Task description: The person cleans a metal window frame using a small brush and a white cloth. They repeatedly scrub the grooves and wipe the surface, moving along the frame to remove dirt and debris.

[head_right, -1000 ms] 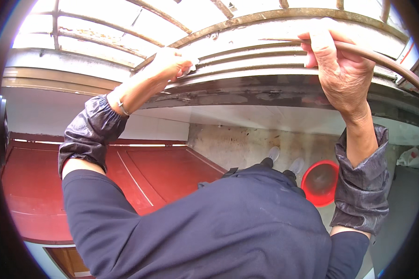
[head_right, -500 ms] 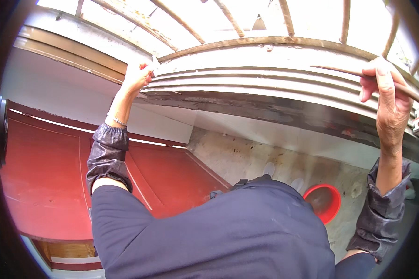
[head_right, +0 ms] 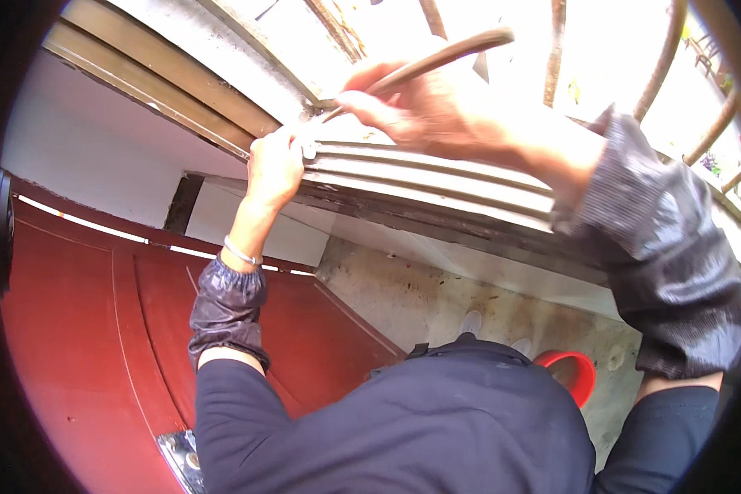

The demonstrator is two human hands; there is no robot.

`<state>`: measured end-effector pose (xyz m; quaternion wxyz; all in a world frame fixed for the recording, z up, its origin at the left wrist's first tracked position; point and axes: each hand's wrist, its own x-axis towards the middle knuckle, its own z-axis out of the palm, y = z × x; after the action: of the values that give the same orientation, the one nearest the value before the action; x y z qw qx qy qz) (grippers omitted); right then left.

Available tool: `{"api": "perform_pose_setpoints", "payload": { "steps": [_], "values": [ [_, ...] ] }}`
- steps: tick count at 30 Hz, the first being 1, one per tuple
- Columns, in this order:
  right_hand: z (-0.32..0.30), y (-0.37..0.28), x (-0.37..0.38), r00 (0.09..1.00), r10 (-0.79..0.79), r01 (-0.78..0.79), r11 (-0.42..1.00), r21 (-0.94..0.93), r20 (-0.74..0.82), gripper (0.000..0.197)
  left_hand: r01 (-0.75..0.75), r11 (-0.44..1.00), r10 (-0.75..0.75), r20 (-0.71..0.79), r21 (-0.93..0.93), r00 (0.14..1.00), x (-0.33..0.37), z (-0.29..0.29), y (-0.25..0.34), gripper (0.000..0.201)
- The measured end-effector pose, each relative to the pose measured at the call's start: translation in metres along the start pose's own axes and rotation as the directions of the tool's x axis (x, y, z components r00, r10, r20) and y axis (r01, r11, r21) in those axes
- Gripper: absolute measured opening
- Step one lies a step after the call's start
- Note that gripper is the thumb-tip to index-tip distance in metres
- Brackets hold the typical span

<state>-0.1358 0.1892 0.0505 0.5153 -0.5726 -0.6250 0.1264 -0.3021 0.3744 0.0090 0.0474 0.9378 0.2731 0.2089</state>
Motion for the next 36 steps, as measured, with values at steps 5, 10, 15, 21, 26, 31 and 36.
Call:
{"api": "perform_pose_setpoints", "payload": {
  "steps": [5,10,15,21,26,31,36],
  "values": [
    [0.061,0.032,0.045,0.995,-0.089,0.096,0.980,0.176,-0.047,0.019,-0.012,0.971,0.012,0.002,0.239,1.000,-0.006,0.003,-0.007,0.014],
    [0.087,0.054,0.074,0.994,-0.046,0.034,0.992,0.123,0.095,0.021,0.014,0.981,-0.011,-0.017,0.192,1.000,-0.022,-0.003,-0.010,0.013],
    [0.099,0.083,0.081,0.991,0.072,-0.095,0.972,0.215,0.113,0.022,-0.033,0.999,0.031,-0.169,-0.013,0.985,-0.035,-0.005,-0.013,0.018],
    [0.055,0.066,0.054,0.956,0.140,-0.173,0.978,0.112,0.259,0.026,-0.153,0.988,0.151,-0.199,0.006,0.968,-0.032,-0.007,-0.015,0.025],
    [0.037,0.056,0.033,0.944,0.263,-0.281,0.957,0.068,0.198,0.028,-0.145,0.981,0.114,-0.224,-0.128,0.968,-0.043,-0.011,-0.025,0.022],
    [0.049,0.050,0.047,0.968,0.176,-0.198,0.974,0.113,0.179,0.027,-0.170,0.962,0.115,-0.246,-0.214,0.962,-0.041,-0.011,-0.015,0.023],
    [0.043,0.045,0.044,0.958,0.231,-0.249,0.964,0.092,0.170,0.026,-0.254,0.952,0.217,-0.207,-0.171,0.954,-0.021,0.004,-0.001,0.030]
  ]
}}
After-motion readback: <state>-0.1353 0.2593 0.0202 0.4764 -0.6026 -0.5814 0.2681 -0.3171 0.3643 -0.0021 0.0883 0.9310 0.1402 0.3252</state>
